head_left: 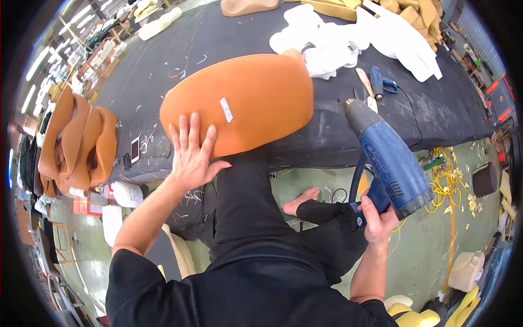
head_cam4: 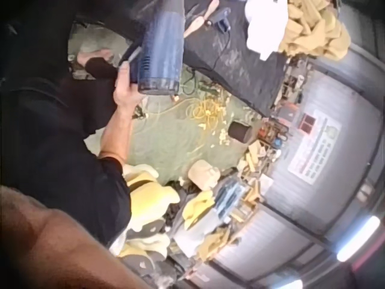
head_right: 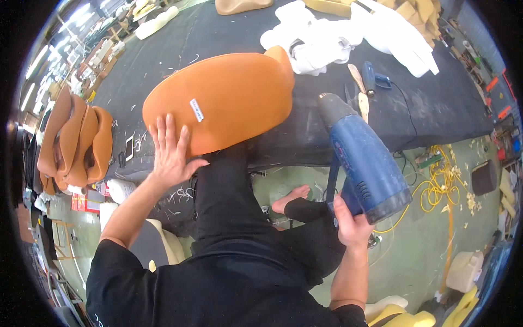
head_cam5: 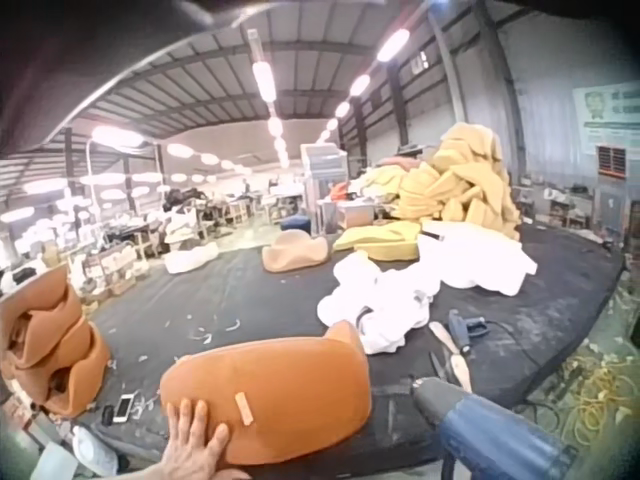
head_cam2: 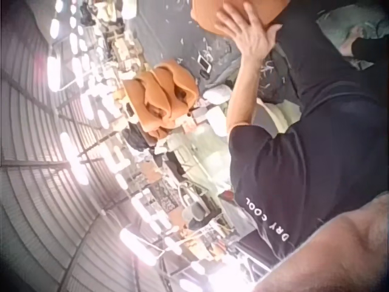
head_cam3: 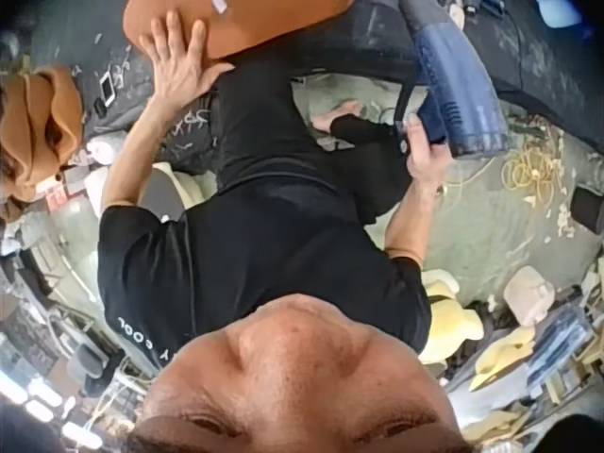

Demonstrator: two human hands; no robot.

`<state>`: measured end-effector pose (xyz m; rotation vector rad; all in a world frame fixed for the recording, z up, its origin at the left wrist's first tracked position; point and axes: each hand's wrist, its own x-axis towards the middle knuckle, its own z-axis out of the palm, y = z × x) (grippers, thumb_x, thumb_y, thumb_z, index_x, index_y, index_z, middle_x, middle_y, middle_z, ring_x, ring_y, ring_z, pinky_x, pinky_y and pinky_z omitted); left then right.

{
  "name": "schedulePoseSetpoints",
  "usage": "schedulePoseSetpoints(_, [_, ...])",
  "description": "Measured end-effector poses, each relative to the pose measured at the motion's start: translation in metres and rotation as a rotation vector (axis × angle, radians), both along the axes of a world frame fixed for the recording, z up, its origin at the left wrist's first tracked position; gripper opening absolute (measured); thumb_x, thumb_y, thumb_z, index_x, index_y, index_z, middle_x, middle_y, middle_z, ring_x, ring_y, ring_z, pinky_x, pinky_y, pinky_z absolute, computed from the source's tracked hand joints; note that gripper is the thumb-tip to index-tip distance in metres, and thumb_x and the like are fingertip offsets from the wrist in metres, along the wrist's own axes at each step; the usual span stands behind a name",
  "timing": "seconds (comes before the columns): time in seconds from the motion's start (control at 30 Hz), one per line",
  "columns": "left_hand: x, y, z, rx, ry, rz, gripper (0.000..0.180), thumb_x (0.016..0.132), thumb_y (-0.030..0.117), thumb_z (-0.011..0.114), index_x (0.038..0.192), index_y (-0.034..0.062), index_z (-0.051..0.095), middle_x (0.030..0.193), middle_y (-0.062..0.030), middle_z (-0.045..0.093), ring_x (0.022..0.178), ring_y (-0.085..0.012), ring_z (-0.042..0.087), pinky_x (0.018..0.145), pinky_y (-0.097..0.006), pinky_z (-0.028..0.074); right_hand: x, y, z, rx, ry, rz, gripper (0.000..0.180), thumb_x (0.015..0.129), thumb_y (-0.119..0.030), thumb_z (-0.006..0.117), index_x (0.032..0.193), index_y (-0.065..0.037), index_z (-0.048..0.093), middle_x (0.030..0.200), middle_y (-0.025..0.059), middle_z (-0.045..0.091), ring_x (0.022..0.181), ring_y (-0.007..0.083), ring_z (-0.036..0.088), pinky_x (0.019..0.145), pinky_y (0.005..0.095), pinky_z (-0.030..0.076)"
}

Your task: Applying and fitting a leather or vinyl cover onto a foam seat cushion using a heat gun and manual adjustment.

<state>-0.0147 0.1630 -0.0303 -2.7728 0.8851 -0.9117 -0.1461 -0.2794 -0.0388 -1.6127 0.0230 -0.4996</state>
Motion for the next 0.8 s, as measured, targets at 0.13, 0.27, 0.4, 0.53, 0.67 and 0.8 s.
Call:
schedulePoseSetpoints(0.13, [0.010,-0.020,-0.027,-0.085,-0.146,0.019,0.107,0.084,0.060,0.078,0.164,0.0058,0.030,0.171,-0.0359,0.014,0.158,-0.0585,0.005,0.120,-0.077,0.000,0.000,-0.018,-0.012,0.088,0.057,-0.178,0.036,0.089,-0.006,0.079,0.118,0.006,0.061,0.092,0.0098,0.068,0.068,0.0157,0.065,0.063,0.0287,0.055])
schedulePoseSetpoints(0.27, [0.020,-0.003,-0.011,-0.010,-0.268,0.044,0.100,0.094,0.059,0.068,0.164,-0.0004,0.028,0.172,-0.0322,0.016,0.160,-0.0525,0.012,0.122,-0.076,0.005,0.022,-0.062,-0.041,-0.163,-0.119,-0.460,0.029,0.091,-0.007,0.080,0.113,0.004,0.064,0.085,0.0061,0.068,0.064,0.0133,0.061,0.062,0.0293,0.051])
schedulePoseSetpoints(0.4, [0.029,0.017,0.010,0.000,-0.215,0.078,0.109,0.092,0.060,0.069,0.165,-0.0038,0.021,0.172,-0.0322,0.017,0.159,-0.0535,0.014,0.124,-0.072,0.009,0.042,-0.096,-0.028,0.005,-0.080,-0.636,0.019,0.095,-0.005,0.074,0.107,0.000,0.060,0.085,0.0050,0.067,0.070,0.0119,0.062,0.064,0.0282,0.051])
schedulePoseSetpoints(0.53, [0.040,0.033,0.030,0.075,-0.207,0.128,0.118,0.087,0.061,0.075,0.164,-0.0083,0.019,0.170,-0.0340,0.017,0.159,-0.0532,0.015,0.126,-0.069,0.012,0.042,-0.080,-0.024,0.292,-0.057,-0.301,0.034,0.093,-0.006,0.070,0.122,0.002,0.055,0.097,0.0126,0.067,0.073,0.0168,0.064,0.065,0.0305,0.053])
schedulePoseSetpoints(0.67, [0.047,0.042,0.035,0.114,-0.181,0.112,0.120,0.086,0.062,0.076,0.163,-0.0086,0.018,0.169,-0.0354,0.016,0.158,-0.0547,0.014,0.127,-0.067,0.014,0.026,-0.031,-0.022,0.281,0.276,0.285,0.050,0.079,-0.004,0.077,0.126,0.004,0.060,0.106,0.0137,0.069,0.086,0.0195,0.067,0.075,0.0342,0.055])
schedulePoseSetpoints(0.8, [0.039,0.053,0.034,0.112,-0.150,0.155,0.122,0.087,0.064,0.075,0.164,-0.0076,0.013,0.169,-0.0365,0.014,0.157,-0.0572,0.013,0.127,-0.065,0.015,0.040,-0.014,-0.042,-0.262,-0.096,0.428,0.050,0.080,-0.002,0.080,0.128,-0.002,0.065,0.111,0.0089,0.073,0.100,0.0238,0.069,0.094,0.0402,0.053])
